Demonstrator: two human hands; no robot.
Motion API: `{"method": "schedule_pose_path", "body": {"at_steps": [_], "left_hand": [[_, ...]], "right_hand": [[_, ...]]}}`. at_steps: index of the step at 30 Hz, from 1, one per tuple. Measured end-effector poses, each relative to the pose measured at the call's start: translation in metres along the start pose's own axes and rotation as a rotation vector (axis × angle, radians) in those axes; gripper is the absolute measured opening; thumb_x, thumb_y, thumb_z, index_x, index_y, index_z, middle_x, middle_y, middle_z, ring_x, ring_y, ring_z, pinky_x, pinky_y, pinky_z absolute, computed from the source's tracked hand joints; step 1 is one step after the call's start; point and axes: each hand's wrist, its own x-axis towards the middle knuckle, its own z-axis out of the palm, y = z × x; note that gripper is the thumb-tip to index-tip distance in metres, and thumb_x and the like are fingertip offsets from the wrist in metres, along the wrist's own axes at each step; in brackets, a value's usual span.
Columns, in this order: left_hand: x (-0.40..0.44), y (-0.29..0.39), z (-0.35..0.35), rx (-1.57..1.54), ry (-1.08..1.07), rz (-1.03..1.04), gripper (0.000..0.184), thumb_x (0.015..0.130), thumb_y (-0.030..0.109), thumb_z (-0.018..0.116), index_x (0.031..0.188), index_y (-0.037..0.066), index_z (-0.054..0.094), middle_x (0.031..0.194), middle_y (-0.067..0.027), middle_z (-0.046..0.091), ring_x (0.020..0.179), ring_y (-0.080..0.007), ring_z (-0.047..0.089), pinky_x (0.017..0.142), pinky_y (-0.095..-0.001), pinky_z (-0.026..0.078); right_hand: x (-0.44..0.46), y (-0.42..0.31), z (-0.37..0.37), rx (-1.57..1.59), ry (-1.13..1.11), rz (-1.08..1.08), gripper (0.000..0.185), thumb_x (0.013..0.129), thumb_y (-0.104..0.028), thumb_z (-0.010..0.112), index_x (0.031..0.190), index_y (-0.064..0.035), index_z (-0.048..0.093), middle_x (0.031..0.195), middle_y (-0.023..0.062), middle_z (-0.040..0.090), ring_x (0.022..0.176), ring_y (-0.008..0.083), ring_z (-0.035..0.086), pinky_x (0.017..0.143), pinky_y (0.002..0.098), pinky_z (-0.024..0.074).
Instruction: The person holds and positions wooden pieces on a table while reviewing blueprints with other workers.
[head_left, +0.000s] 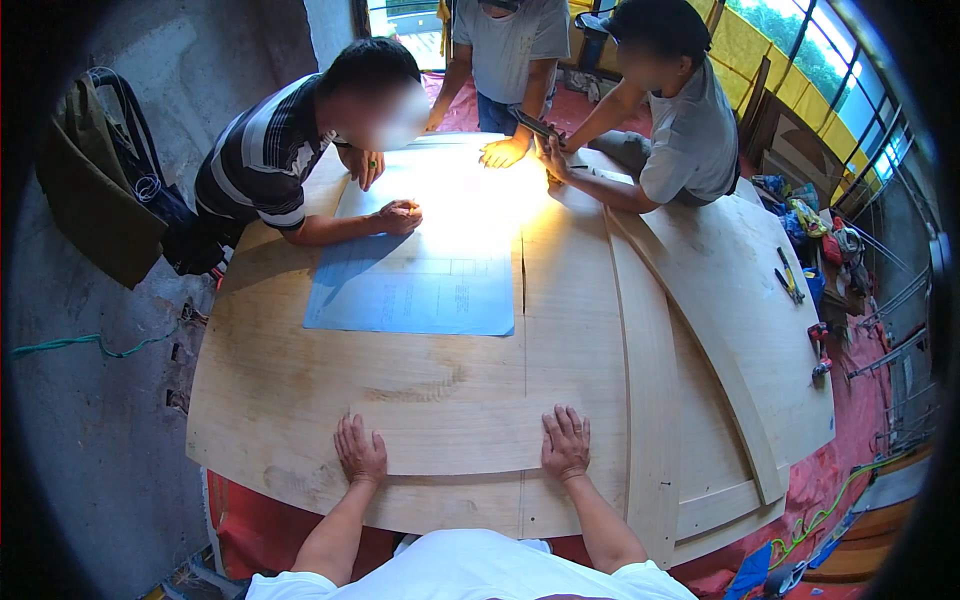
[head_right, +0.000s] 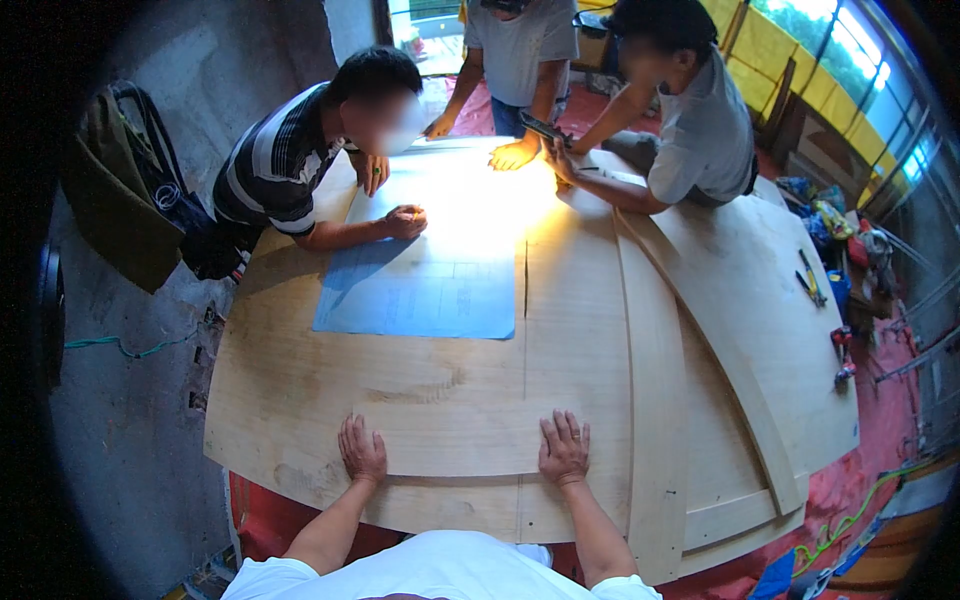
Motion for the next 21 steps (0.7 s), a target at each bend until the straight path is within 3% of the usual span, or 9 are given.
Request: {"method": "schedule_pose_path", "body": {"at_steps": [21], "left_hand": [[0.0005, 0.0017, -0.0021, -0.009, 0.017, 0.013, 0.054, 0.087, 0.027, 0.056, 0.135, 0.005, 0.045, 0.141, -0.0213, 0.043, 0.134, -0.0376, 0.037, 0.113, -0.0525, 0.027]], "right_hand": [[-0.0011, 0.002, 0.0022, 0.005, -0.001, 0.0, 0.05, 0.081, -0.022, 0.06, 0.13, -0.022, 0.057, 0.144, 0.0065, 0.047, 0.138, 0.0283, 0.038, 0.113, 0.0595, 0.0223]]}}
